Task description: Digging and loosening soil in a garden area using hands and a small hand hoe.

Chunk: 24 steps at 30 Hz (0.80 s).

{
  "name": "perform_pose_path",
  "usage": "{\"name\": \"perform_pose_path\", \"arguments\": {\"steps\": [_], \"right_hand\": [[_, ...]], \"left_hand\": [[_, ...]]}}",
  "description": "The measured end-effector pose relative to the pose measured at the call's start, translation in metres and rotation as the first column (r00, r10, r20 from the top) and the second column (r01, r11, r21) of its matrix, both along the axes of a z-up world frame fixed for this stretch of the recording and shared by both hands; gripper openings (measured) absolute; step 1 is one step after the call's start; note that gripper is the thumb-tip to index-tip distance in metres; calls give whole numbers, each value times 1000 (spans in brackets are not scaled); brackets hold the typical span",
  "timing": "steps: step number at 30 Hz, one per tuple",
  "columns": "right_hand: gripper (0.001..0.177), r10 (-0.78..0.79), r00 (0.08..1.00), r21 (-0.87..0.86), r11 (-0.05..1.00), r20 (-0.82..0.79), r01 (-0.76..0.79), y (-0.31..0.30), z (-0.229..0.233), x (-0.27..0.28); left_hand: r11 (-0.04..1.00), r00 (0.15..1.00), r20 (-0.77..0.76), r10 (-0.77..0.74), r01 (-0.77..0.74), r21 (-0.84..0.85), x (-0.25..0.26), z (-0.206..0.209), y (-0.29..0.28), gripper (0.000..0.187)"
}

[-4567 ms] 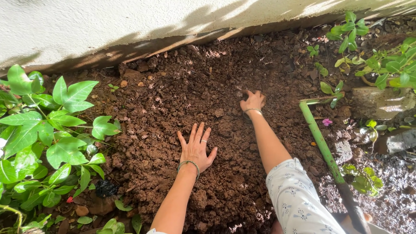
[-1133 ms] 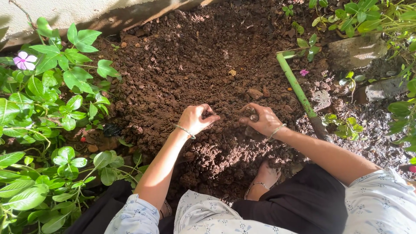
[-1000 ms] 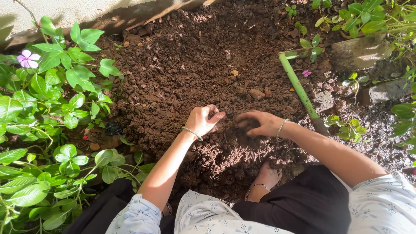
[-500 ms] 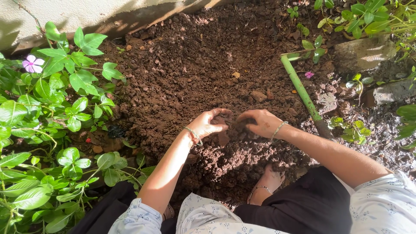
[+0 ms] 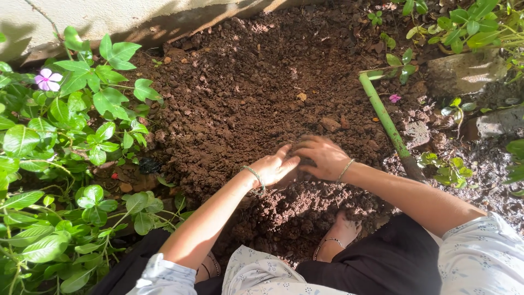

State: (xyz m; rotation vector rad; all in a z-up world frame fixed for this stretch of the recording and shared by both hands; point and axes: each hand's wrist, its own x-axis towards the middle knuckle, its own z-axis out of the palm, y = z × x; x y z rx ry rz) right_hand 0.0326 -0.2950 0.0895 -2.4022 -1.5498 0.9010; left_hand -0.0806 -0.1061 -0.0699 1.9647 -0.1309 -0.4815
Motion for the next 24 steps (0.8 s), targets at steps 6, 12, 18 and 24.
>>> {"name": "perform_pose_path", "arguments": {"steps": [6, 12, 18, 24], "right_hand": [[97, 92, 996, -71, 993, -10, -93, -21, -32, 17], [37, -228, 967, -167, 955, 110, 244, 7, 12, 19], [38, -48, 995, -1, 999, 90, 48, 68, -17, 36], [70, -33, 999, -47, 998, 21, 34, 174, -74, 70]], "left_hand": [[844, 957, -286, -54, 197, 499, -38, 230, 49, 44], [868, 948, -252, 195, -47, 495, -126, 352, 83, 31], [819, 926, 370, 77, -270, 505, -204, 348, 57, 72], [657, 957, 289, 8, -223, 720, -191, 351, 77, 75]]}}
